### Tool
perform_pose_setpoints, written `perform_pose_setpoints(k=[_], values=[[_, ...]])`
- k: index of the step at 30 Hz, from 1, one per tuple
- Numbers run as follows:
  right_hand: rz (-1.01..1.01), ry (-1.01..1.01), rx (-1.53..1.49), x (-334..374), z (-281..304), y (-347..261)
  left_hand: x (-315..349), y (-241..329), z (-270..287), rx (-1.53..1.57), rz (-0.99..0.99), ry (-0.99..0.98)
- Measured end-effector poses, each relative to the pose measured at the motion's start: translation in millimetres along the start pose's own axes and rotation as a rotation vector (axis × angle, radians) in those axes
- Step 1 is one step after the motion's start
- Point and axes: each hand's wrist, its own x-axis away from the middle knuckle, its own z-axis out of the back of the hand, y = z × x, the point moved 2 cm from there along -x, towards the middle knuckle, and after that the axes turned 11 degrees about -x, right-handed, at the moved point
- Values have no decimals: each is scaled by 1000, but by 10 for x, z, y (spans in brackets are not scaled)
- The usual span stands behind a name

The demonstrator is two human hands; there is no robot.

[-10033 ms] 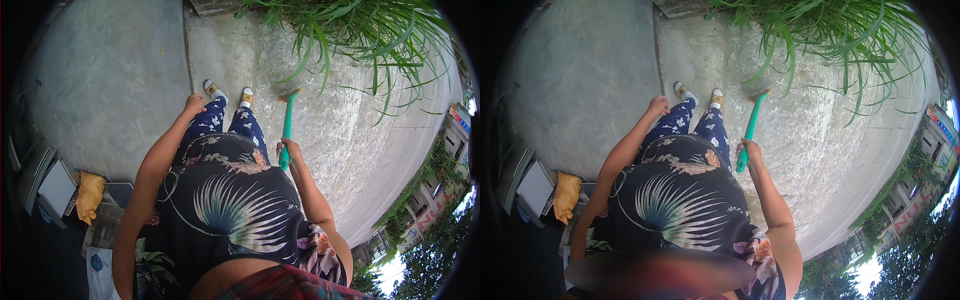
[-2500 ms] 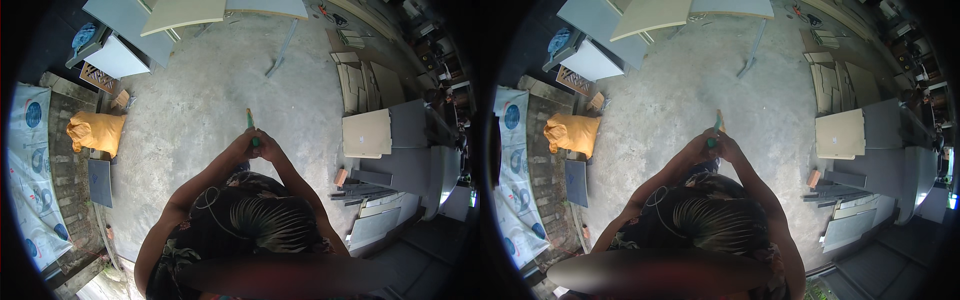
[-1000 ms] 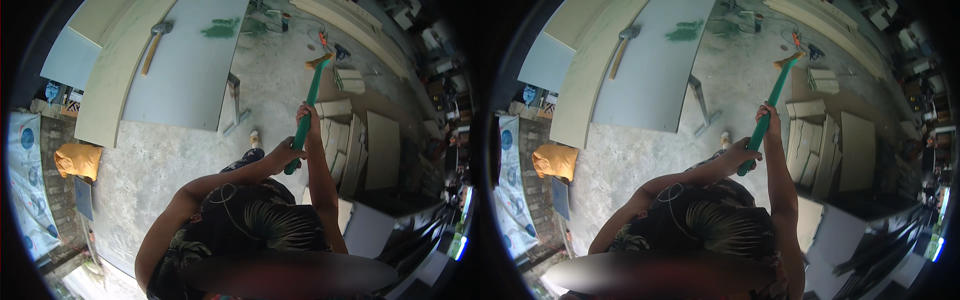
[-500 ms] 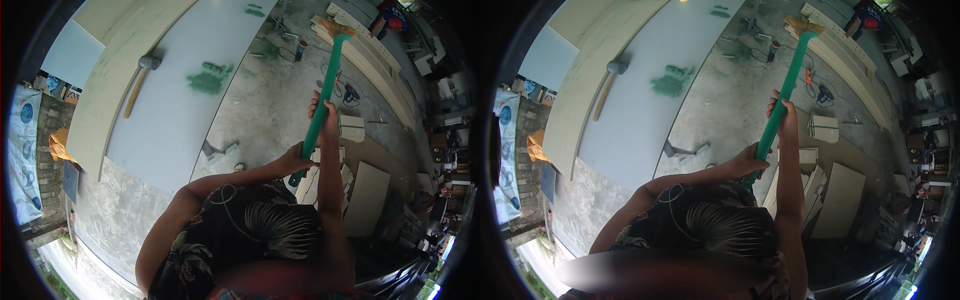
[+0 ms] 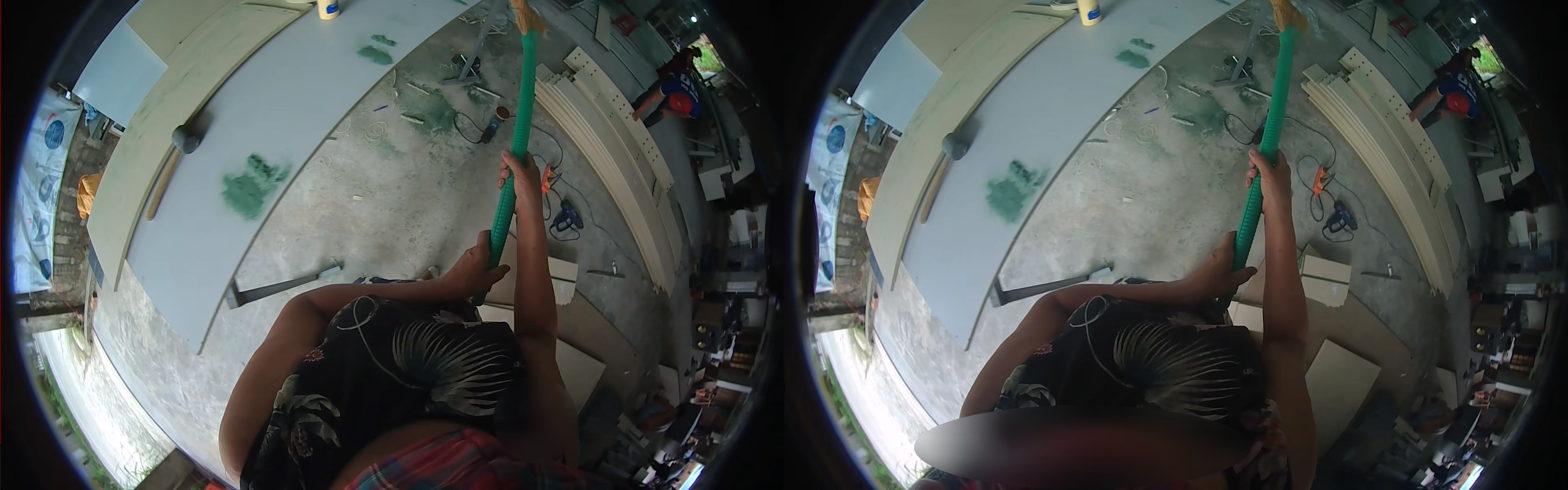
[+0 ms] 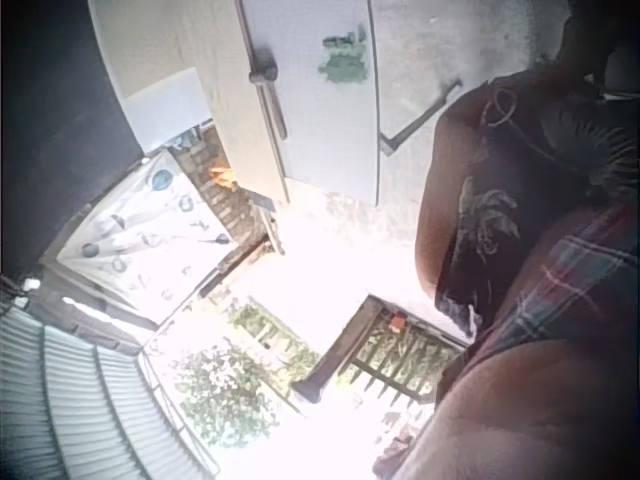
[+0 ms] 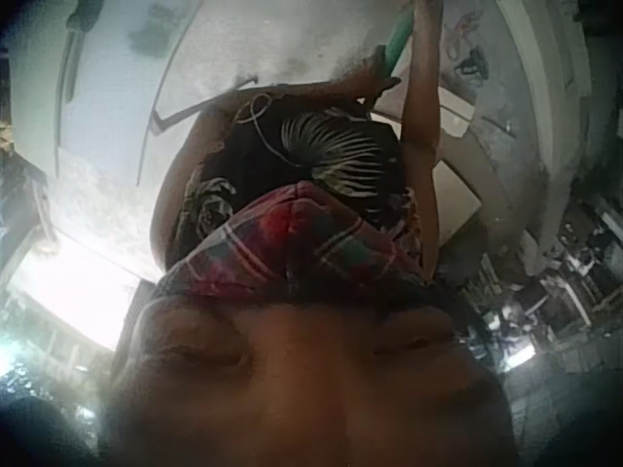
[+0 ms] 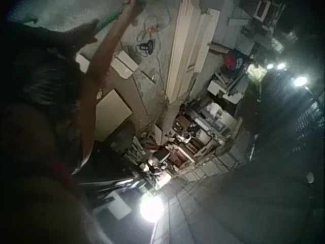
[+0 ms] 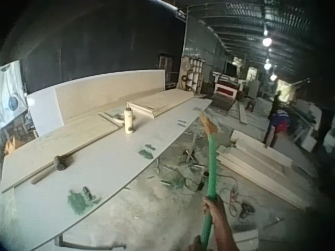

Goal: Sweeping a concrete floor area with a broom in a workshop environment.

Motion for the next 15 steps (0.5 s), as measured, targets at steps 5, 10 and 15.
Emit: perform_pose_setpoints(k=[5, 10, 15], values=[[-69, -160, -100, -822, 430, -373, -955, 291, -408, 344, 47, -1], [-126, -304, -264, -1613, 676, -640, -1790, 534, -542, 280, 142, 55], [-108, -314, -94, -2478, 730, -1058, -2757, 613, -608, 229, 96, 158]])
